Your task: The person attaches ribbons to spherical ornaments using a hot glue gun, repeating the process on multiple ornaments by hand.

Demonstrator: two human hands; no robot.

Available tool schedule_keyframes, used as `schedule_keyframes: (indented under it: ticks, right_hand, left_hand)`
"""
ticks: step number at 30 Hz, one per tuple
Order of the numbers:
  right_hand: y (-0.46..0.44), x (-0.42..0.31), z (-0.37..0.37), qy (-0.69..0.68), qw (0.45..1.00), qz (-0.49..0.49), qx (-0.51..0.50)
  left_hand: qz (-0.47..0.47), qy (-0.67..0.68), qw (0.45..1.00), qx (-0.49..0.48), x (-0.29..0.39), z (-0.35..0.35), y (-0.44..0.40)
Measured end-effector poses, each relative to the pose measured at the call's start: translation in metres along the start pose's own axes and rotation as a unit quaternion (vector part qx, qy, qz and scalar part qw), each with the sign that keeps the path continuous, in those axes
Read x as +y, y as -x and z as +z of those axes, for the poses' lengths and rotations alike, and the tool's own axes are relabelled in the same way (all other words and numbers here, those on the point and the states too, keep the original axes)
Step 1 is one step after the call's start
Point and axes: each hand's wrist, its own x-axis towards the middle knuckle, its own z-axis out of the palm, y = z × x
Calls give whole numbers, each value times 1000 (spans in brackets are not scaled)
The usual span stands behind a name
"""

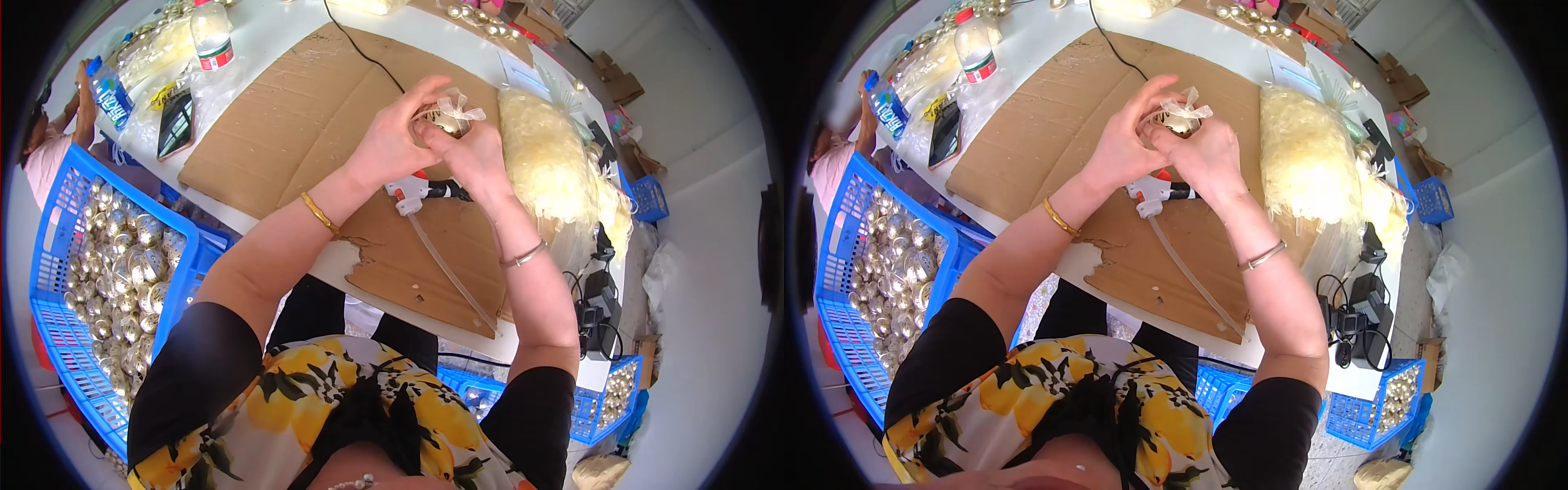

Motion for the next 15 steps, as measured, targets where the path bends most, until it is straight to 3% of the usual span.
schedule_keyframes:
  ticks: [1,2,3,4,8,10,12,13,15]
  right_hand:
    - [5,1,-6,2,1000,6,6]
    - [8,2,-14,146,980,-88,101]
    - [14,3,-23,287,922,-176,190]
    - [22,3,-37,290,922,-165,194]
    - [81,10,-119,318,852,-285,302]
    - [141,-4,-145,318,850,-216,359]
    - [205,22,-180,140,877,-168,428]
    - [244,42,-196,113,869,-140,461]
    - [325,85,-214,7,854,-86,514]
  left_hand:
    - [28,0,1000,2,1,2,1]
    - [28,5,1000,-2,0,2,1]
    - [35,-21,999,28,-4,1,0]
    - [42,-43,997,56,-9,1,-1]
    - [-34,-94,984,145,-37,-8,-2]
    - [-66,-138,972,178,-47,-23,-5]
    - [-90,-102,970,202,-64,-38,-7]
    - [-97,-132,971,174,-66,-47,-10]
    - [-105,-51,977,179,-69,-51,-11]
